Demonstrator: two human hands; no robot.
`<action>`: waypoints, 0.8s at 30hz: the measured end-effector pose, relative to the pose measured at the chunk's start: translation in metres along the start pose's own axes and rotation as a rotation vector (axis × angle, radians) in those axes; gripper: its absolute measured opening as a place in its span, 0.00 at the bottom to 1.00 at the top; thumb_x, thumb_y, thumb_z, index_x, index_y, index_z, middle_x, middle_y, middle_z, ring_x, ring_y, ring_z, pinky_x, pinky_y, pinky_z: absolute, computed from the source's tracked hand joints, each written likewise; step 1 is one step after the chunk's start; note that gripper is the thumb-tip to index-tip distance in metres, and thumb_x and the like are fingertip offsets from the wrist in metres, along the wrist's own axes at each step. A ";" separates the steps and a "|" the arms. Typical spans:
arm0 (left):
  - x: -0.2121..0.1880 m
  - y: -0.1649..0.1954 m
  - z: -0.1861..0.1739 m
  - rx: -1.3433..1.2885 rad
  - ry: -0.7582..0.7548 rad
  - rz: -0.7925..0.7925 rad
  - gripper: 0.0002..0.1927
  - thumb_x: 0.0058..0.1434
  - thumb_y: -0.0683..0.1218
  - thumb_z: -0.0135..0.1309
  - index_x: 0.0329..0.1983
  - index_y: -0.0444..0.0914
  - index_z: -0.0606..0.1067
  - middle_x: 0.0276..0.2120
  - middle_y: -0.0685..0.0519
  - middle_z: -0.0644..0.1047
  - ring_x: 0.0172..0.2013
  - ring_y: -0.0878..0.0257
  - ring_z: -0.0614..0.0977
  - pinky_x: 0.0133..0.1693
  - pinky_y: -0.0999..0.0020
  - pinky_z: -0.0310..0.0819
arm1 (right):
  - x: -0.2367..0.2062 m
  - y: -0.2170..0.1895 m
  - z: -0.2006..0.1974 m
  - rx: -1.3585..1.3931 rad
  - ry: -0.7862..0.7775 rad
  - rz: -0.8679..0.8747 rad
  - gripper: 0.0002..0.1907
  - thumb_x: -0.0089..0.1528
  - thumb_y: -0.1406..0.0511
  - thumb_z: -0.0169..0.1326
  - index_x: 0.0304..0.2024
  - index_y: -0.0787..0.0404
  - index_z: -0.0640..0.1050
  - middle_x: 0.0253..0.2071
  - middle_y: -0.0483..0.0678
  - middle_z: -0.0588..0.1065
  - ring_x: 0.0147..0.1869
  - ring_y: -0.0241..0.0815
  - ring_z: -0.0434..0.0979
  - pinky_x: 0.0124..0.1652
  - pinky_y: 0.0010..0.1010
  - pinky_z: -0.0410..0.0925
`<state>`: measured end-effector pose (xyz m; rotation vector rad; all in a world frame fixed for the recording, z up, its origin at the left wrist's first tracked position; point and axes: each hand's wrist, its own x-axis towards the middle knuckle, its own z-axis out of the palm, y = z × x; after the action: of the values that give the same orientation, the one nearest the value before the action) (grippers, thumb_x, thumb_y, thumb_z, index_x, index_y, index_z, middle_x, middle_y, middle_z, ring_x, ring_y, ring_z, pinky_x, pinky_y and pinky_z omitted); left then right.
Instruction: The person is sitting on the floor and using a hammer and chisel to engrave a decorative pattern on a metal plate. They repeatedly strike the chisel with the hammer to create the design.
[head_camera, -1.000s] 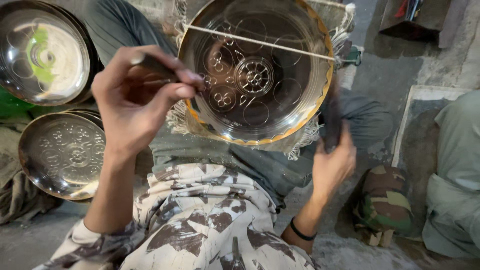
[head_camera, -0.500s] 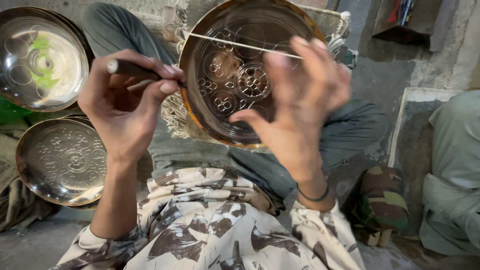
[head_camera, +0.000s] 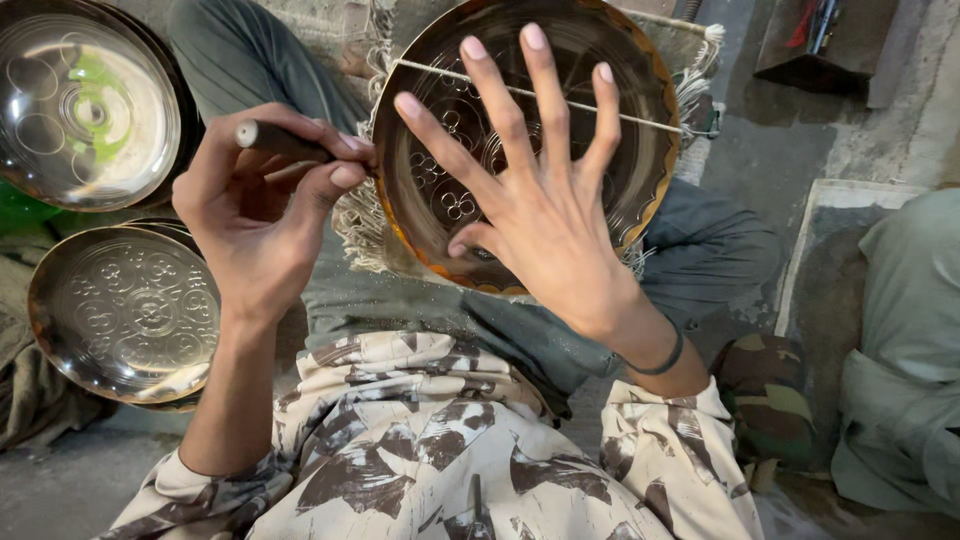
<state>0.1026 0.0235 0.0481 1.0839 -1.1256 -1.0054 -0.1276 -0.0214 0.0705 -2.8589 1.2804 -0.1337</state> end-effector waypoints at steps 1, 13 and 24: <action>0.000 -0.001 0.000 -0.009 -0.003 -0.004 0.14 0.71 0.28 0.57 0.54 0.30 0.68 0.46 0.47 0.79 0.47 0.62 0.85 0.53 0.69 0.85 | -0.004 0.002 -0.001 0.007 -0.014 0.007 0.66 0.48 0.42 0.74 0.82 0.32 0.52 0.82 0.51 0.42 0.84 0.62 0.36 0.73 0.73 0.36; 0.001 -0.002 0.003 0.001 -0.012 0.013 0.12 0.71 0.30 0.57 0.53 0.30 0.69 0.44 0.46 0.80 0.47 0.61 0.86 0.53 0.67 0.86 | -0.065 0.054 -0.051 -0.054 -0.207 0.210 0.74 0.38 0.36 0.69 0.83 0.41 0.54 0.83 0.57 0.47 0.84 0.65 0.35 0.71 0.73 0.34; -0.004 -0.022 0.008 0.080 -0.060 0.191 0.09 0.78 0.31 0.55 0.56 0.31 0.69 0.45 0.43 0.80 0.48 0.56 0.87 0.55 0.59 0.84 | -0.158 0.069 0.009 0.229 0.529 0.618 0.51 0.63 0.42 0.67 0.75 0.60 0.60 0.73 0.52 0.65 0.77 0.51 0.63 0.73 0.44 0.57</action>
<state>0.0926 0.0221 0.0268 0.9940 -1.3014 -0.8534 -0.2829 0.0505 0.0469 -2.1752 2.0019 -0.9889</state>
